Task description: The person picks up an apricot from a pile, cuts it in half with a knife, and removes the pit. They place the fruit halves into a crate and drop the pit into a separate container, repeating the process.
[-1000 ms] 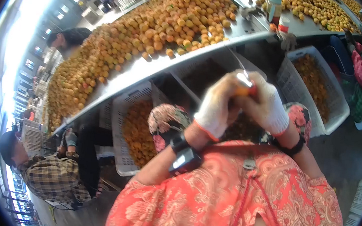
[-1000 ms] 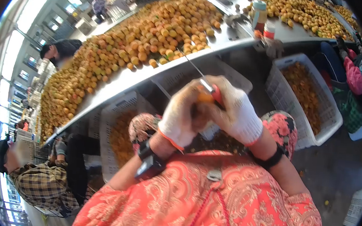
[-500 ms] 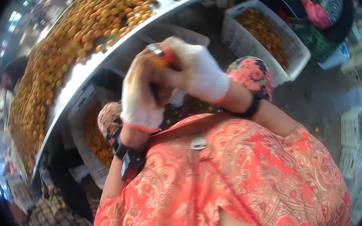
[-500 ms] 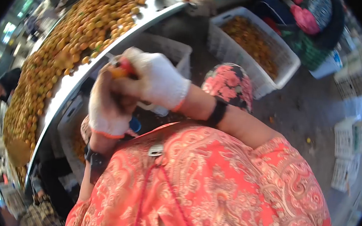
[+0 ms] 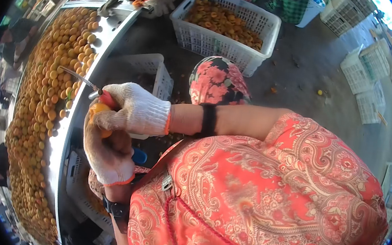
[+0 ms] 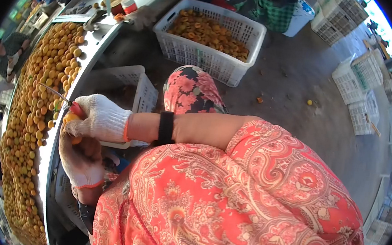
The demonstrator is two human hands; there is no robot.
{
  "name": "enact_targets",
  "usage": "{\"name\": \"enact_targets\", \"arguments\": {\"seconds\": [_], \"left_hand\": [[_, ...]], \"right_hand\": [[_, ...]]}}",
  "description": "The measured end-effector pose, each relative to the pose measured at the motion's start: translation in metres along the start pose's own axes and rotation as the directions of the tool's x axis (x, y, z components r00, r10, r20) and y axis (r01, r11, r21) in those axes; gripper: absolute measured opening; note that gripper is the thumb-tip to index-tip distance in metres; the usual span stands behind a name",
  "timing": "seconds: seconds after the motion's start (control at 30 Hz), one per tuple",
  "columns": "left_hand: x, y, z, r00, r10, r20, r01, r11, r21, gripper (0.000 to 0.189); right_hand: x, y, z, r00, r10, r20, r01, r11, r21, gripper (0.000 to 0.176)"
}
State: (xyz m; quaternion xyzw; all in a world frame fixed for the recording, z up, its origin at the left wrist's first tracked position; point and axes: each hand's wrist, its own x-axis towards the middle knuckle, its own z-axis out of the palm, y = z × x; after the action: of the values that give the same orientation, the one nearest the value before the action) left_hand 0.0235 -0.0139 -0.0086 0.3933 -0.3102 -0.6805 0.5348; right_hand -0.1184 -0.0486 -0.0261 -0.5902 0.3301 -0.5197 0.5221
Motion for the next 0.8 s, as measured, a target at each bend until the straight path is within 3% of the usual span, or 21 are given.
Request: {"name": "enact_targets", "arguments": {"seconds": [0.03, 0.07, 0.1, 0.17, 0.2, 0.23, 0.3, 0.37, 0.43, 0.5, 0.53, 0.63, 0.67, 0.7, 0.77, 0.8], "left_hand": [[0.003, 0.001, -0.004, 0.978, -0.051, 0.204, 0.05, 0.999, 0.008, 0.031], [0.002, 0.0, -0.003, 0.976, -0.03, 0.217, 0.034, 0.999, -0.013, 0.03], [0.001, 0.0, 0.001, 0.978, -0.031, 0.204, 0.034, 0.999, -0.011, 0.03], [0.0, 0.0, 0.01, 0.995, -0.091, -0.032, 0.081, 0.972, -0.219, 0.032], [-0.001, 0.001, 0.009, 0.996, -0.086, 0.016, 0.088, 0.965, -0.248, 0.035], [0.003, -0.001, -0.004, 0.986, -0.052, 0.161, 0.091, 0.964, -0.25, 0.04], [0.002, 0.005, -0.008, 0.99, -0.078, 0.121, 0.113, 0.94, -0.321, 0.05], [0.004, 0.005, -0.022, 0.984, -0.046, 0.173, 0.103, 0.938, -0.331, 0.054], [-0.004, 0.003, -0.02, 0.993, -0.029, 0.114, 0.067, 0.936, -0.346, 0.051], [-0.006, -0.002, -0.021, 0.993, -0.107, 0.052, 0.118, 0.942, -0.315, 0.054], [-0.005, -0.003, -0.022, 0.975, -0.177, 0.133, 0.214, 0.903, -0.372, 0.043], [-0.018, -0.001, -0.014, 0.994, -0.094, 0.055, 0.107, 0.923, -0.37, 0.029], [-0.017, -0.001, -0.021, 0.986, -0.057, 0.155, 0.115, 0.909, -0.4, 0.022], [-0.017, 0.0, -0.024, 0.99, -0.039, 0.139, 0.093, 0.908, -0.409, 0.022], [-0.022, 0.005, -0.04, 0.968, 0.028, 0.249, 0.065, 0.931, -0.36, 0.022], [-0.023, 0.004, -0.048, 0.966, -0.009, 0.259, 0.111, 0.916, -0.384, 0.025]], "right_hand": [[0.003, 0.004, -0.001, 0.999, 0.046, -0.002, -0.045, 0.991, 0.13, 0.02], [0.004, 0.002, 0.0, 0.996, 0.091, 0.011, -0.09, 0.961, 0.263, 0.019], [0.002, -0.001, -0.002, 0.989, 0.148, -0.005, -0.133, 0.904, 0.406, 0.014], [-0.001, -0.016, -0.008, 0.967, 0.252, 0.026, -0.23, 0.833, 0.503, 0.014], [-0.002, -0.024, -0.011, 0.957, 0.291, 0.0, -0.266, 0.873, 0.408, 0.014], [-0.002, -0.017, -0.009, 0.971, 0.236, -0.037, -0.197, 0.879, 0.434, 0.015], [0.001, -0.019, -0.015, 0.968, 0.247, -0.046, -0.21, 0.895, 0.393, 0.015], [0.003, -0.016, -0.016, 0.965, 0.262, -0.011, -0.232, 0.874, 0.427, 0.018], [0.003, -0.015, -0.009, 0.967, 0.253, 0.015, -0.24, 0.899, 0.367, 0.018], [0.003, -0.019, 0.001, 0.97, 0.244, 0.015, -0.237, 0.925, 0.297, 0.018], [0.002, -0.024, 0.01, 0.96, 0.278, 0.027, -0.271, 0.902, 0.336, 0.019], [0.002, -0.023, 0.018, 0.947, 0.304, 0.099, -0.319, 0.872, 0.37, 0.017], [0.003, -0.019, 0.018, 0.965, 0.25, 0.08, -0.261, 0.883, 0.391, 0.018], [0.005, -0.018, 0.02, 0.979, 0.193, 0.069, -0.205, 0.888, 0.412, 0.018], [0.003, -0.028, 0.017, 0.952, 0.273, 0.135, -0.304, 0.881, 0.363, 0.018], [0.003, -0.032, 0.025, 0.933, 0.314, 0.178, -0.357, 0.872, 0.334, 0.019]]}}
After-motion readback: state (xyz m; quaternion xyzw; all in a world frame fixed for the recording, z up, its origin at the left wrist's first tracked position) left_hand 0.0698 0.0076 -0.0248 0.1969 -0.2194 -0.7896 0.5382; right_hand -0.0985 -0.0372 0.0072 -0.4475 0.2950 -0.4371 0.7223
